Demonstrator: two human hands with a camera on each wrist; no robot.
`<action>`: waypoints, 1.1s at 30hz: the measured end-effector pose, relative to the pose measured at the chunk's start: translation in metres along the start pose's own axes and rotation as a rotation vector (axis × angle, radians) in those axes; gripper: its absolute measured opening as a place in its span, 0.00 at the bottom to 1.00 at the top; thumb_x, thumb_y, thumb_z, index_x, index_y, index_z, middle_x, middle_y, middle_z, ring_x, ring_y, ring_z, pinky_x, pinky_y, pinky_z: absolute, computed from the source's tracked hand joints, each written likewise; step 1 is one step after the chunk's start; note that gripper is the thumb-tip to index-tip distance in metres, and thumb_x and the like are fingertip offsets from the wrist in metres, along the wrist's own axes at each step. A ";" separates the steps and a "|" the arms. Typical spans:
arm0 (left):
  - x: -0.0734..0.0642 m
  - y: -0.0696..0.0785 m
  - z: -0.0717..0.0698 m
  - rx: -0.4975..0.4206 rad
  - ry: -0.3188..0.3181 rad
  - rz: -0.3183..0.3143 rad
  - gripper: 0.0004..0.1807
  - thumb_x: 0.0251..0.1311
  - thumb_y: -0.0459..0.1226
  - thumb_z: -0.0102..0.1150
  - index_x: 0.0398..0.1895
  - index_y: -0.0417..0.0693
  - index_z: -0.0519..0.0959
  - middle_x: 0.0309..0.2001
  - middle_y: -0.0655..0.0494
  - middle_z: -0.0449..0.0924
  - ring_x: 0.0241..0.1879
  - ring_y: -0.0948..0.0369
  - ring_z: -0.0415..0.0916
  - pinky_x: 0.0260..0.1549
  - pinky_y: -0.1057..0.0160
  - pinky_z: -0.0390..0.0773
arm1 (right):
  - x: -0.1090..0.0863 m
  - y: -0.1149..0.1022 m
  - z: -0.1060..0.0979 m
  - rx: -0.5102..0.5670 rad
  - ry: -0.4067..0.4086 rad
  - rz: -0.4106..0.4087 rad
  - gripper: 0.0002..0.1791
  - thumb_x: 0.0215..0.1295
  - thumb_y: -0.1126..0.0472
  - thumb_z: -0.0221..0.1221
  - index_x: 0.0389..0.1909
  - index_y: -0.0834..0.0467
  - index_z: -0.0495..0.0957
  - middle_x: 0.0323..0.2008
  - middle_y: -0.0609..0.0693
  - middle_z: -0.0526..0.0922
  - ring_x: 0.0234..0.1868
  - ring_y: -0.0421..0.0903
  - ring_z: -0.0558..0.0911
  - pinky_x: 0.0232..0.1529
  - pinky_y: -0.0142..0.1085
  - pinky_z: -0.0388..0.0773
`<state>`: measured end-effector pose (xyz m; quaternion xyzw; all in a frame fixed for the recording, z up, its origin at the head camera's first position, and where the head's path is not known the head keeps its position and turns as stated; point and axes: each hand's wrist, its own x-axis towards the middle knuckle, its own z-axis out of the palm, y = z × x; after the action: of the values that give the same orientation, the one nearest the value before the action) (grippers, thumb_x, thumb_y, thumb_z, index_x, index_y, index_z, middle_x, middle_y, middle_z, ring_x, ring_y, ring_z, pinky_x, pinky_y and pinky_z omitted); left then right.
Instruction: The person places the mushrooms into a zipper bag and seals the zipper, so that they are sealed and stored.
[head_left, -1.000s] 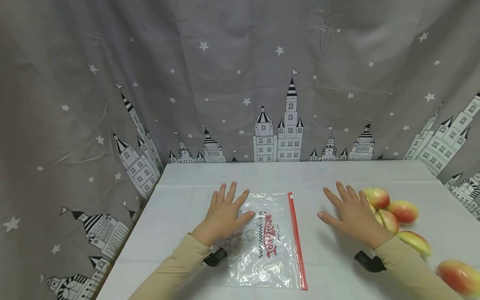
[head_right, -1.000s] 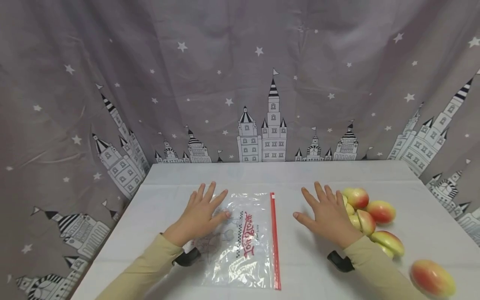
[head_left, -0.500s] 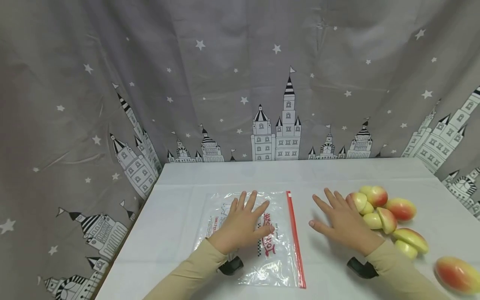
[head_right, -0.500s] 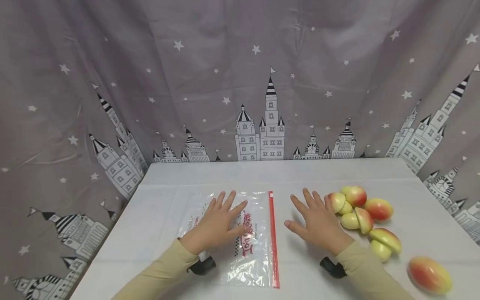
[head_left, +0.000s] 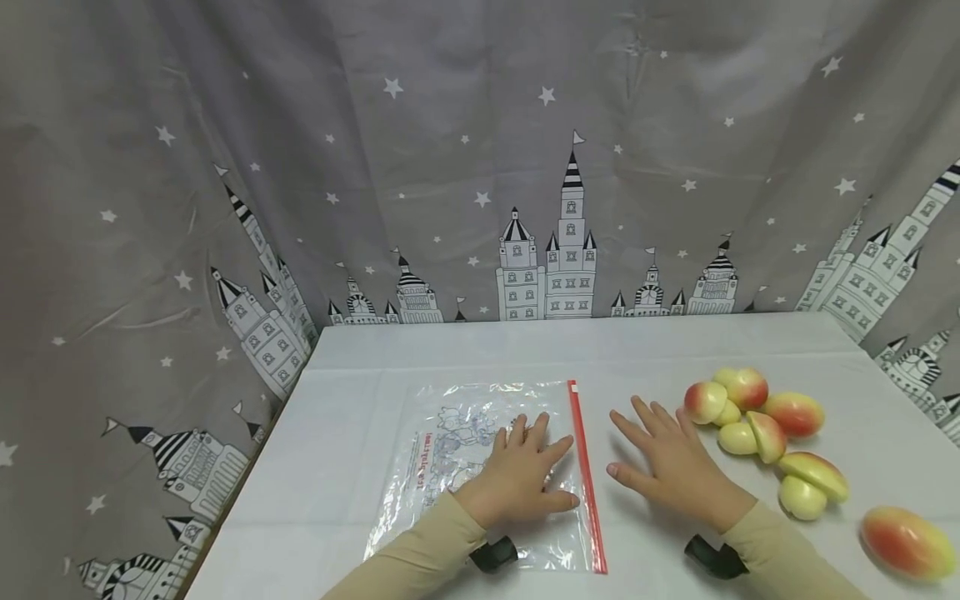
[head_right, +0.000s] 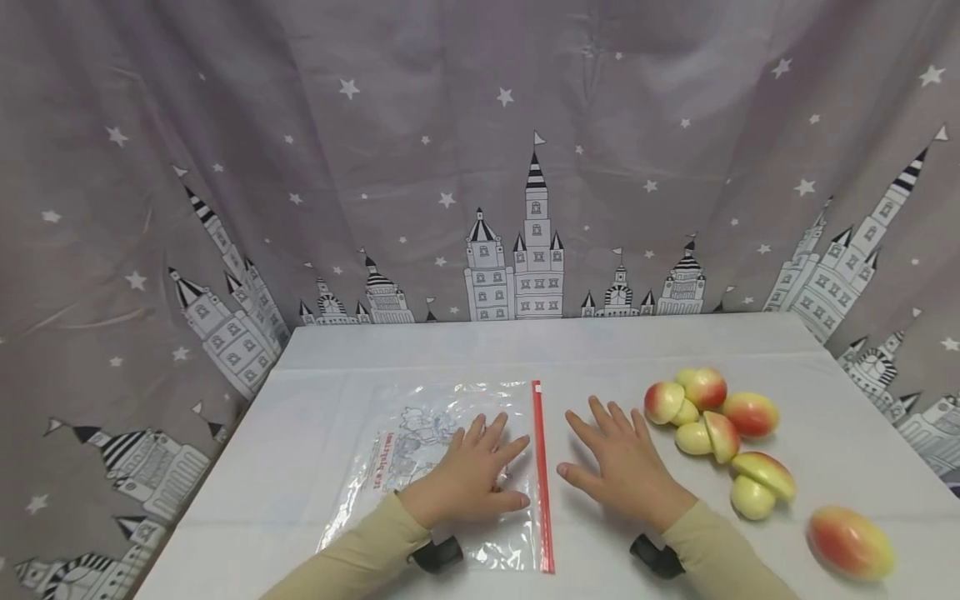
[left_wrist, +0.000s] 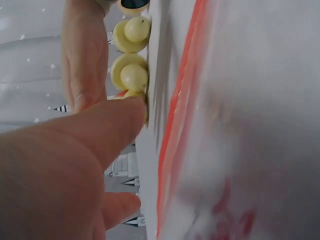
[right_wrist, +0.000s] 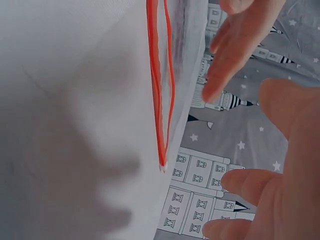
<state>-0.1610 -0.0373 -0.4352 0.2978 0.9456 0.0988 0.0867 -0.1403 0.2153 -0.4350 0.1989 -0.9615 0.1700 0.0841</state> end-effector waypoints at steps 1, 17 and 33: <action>0.000 0.001 0.003 0.002 -0.003 0.005 0.43 0.60 0.65 0.59 0.77 0.62 0.64 0.80 0.40 0.54 0.78 0.33 0.50 0.70 0.30 0.60 | -0.001 -0.001 0.001 0.001 -0.001 -0.003 0.38 0.65 0.39 0.62 0.70 0.55 0.73 0.72 0.70 0.67 0.70 0.75 0.67 0.68 0.74 0.53; -0.003 0.015 0.020 -0.009 0.008 -0.028 0.49 0.47 0.63 0.71 0.74 0.61 0.68 0.75 0.41 0.64 0.74 0.34 0.58 0.63 0.29 0.66 | -0.008 -0.009 0.019 0.096 -0.106 -0.027 0.35 0.66 0.39 0.61 0.68 0.55 0.75 0.70 0.67 0.71 0.70 0.75 0.69 0.67 0.75 0.57; 0.001 0.014 0.023 0.019 0.059 -0.016 0.47 0.45 0.62 0.74 0.71 0.61 0.71 0.70 0.45 0.69 0.72 0.37 0.62 0.60 0.31 0.69 | -0.009 -0.010 0.028 0.166 -0.185 -0.094 0.27 0.66 0.43 0.62 0.62 0.51 0.81 0.69 0.66 0.73 0.71 0.75 0.68 0.65 0.75 0.59</action>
<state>-0.1486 -0.0224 -0.4540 0.2879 0.9510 0.0980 0.0567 -0.1310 0.1999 -0.4605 0.2646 -0.9374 0.2258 -0.0138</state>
